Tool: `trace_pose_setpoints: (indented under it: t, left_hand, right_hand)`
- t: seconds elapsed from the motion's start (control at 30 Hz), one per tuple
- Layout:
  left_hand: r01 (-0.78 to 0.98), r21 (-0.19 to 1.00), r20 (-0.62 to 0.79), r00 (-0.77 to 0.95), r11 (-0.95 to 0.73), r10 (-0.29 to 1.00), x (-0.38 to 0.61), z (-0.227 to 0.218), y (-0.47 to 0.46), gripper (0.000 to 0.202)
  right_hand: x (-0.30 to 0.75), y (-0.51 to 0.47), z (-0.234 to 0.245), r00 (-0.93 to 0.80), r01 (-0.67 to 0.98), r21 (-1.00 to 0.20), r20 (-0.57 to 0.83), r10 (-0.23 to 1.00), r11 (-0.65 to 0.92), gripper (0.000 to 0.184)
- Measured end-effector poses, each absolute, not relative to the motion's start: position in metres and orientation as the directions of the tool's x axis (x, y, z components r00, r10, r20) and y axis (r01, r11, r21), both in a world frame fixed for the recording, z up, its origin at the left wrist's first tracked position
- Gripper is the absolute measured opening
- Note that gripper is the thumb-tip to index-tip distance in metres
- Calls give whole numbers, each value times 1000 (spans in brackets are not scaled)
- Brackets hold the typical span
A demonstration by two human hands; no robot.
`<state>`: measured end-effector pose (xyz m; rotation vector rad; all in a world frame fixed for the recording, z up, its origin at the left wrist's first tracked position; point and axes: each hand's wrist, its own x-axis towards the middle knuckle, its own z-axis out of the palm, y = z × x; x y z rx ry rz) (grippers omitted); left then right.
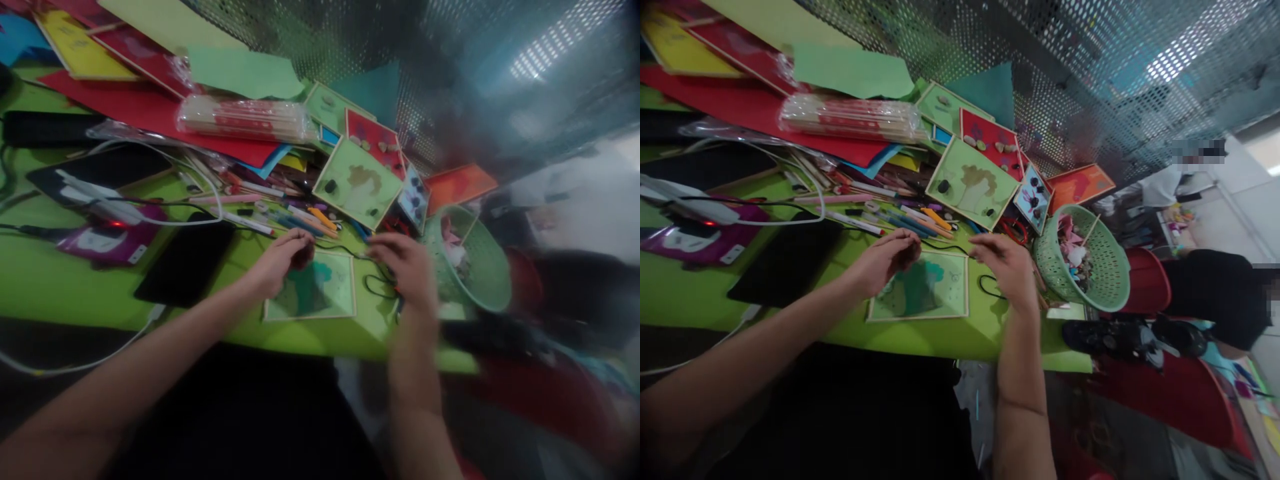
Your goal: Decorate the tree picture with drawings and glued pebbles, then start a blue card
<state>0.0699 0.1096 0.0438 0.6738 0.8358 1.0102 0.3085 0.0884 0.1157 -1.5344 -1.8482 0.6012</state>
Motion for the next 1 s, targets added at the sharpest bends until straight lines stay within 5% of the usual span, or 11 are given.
trace_pose_setpoints:
  t: [0.23,0.43,0.53,0.63,0.8,0.9,1.0]
  left_hand:
    - [-442,776,-356,281,450,891,66,49,113,1]
    - [-466,754,-350,312,464,883,65,50,113,3]
    - [-468,763,-318,329,446,889,65,48,113,3]
    - [-442,795,-295,316,415,902,68,43,113,10]
    - [-296,897,-217,348,327,912,74,40,108,24]
    - [-211,954,-112,403,211,908,75,40,104,29]
    - [-163,981,-35,404,109,914,74,38,103,30]
  right_hand:
    - [281,171,62,-148,954,-252,63,987,159,23]
    - [276,185,42,-114,968,-220,54,992,123,21]
    - [279,182,46,-72,951,-295,66,995,89,19]
    - [280,169,58,-13,847,-527,111,994,70,13]
    - [265,130,72,-55,380,-919,93,994,107,25]
    - [253,112,69,-41,263,-961,79,996,87,26]
    - [246,104,66,-20,370,-914,169,985,164,22]
